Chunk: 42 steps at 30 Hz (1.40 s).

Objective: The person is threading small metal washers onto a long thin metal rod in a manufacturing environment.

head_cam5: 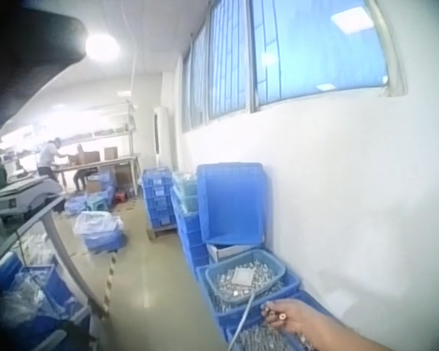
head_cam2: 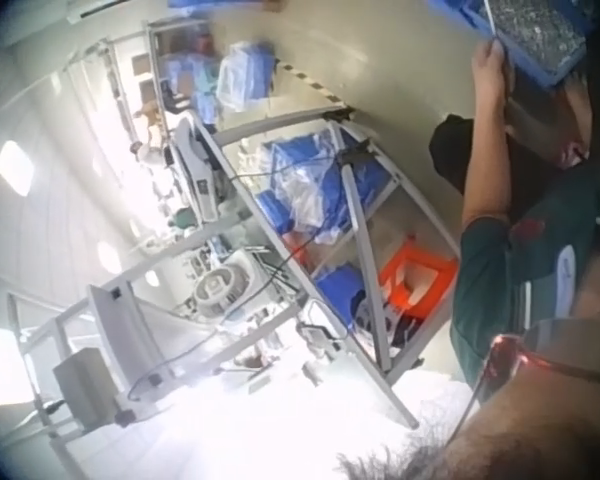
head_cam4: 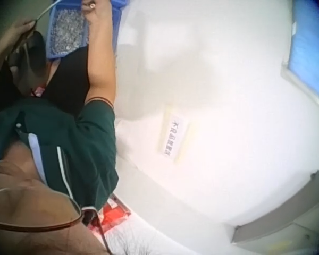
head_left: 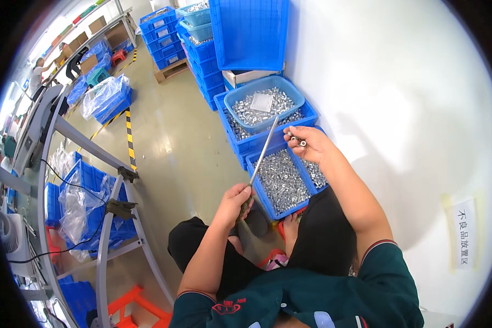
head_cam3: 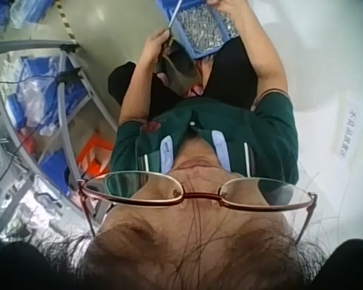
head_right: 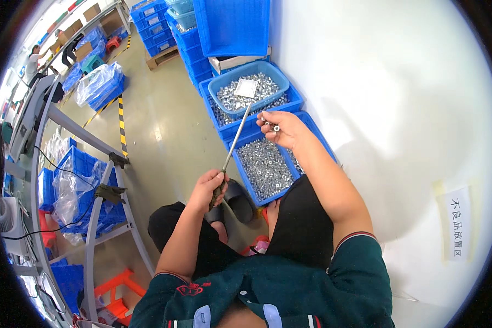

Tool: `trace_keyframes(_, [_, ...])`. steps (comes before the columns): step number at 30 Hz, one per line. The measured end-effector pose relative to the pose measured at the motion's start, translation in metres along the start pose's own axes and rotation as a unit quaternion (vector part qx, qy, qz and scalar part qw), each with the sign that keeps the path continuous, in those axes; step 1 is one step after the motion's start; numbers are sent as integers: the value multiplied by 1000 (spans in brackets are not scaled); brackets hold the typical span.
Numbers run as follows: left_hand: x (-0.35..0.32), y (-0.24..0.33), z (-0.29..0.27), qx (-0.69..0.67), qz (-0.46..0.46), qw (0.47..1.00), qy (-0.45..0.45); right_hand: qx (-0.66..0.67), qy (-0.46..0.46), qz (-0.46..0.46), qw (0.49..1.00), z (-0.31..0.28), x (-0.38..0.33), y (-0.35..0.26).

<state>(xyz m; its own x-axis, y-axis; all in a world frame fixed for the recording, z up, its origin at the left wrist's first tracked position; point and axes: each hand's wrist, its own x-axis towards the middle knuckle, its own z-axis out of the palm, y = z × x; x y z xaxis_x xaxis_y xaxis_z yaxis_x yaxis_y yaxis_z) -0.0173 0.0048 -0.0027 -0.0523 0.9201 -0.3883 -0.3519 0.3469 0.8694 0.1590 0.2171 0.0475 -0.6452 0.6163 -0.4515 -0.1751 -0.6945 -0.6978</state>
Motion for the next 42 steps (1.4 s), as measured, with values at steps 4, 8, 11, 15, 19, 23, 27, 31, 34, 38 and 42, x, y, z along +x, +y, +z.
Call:
trace_keyframes(4, [-6,5,-3,13,29,999,-23,60,0,-31,998,1,-4,-4])
trace_keyframes(8, [-9,2,-9,32,26,998,-46,84,-1,-39,996,-3,2,-5])
trace_keyframes(11, [-8,-2,-11,52,35,997,-54,115,-14,-36,993,-1,5,-6])
trace_keyframes(15, [-6,-4,-13,52,29,997,-56,121,-66,-22,990,4,7,-4])
trace_keyframes(19, [-5,-7,-15,52,24,997,-52,108,-75,-13,991,8,6,-5])
trace_keyframes(23, [-6,-10,-12,75,75,994,-24,43,-51,-35,997,12,3,-6])
trace_keyframes(27, [-7,-5,-13,55,34,998,-21,-26,-90,-44,995,8,-1,-10])
trace_keyframes(31, [-7,0,-11,37,20,998,-45,-6,-128,-55,990,13,-3,-9])
trace_keyframes(34, [-3,-5,-9,42,54,997,-19,-79,-69,-90,990,26,-5,-1])
trace_keyframes(38, [1,-1,-8,-1,46,999,1,-241,-97,16,966,23,-6,4])
trace_keyframes(42, [2,-2,-10,1,47,999,6,-59,-30,-42,997,19,-6,-5])
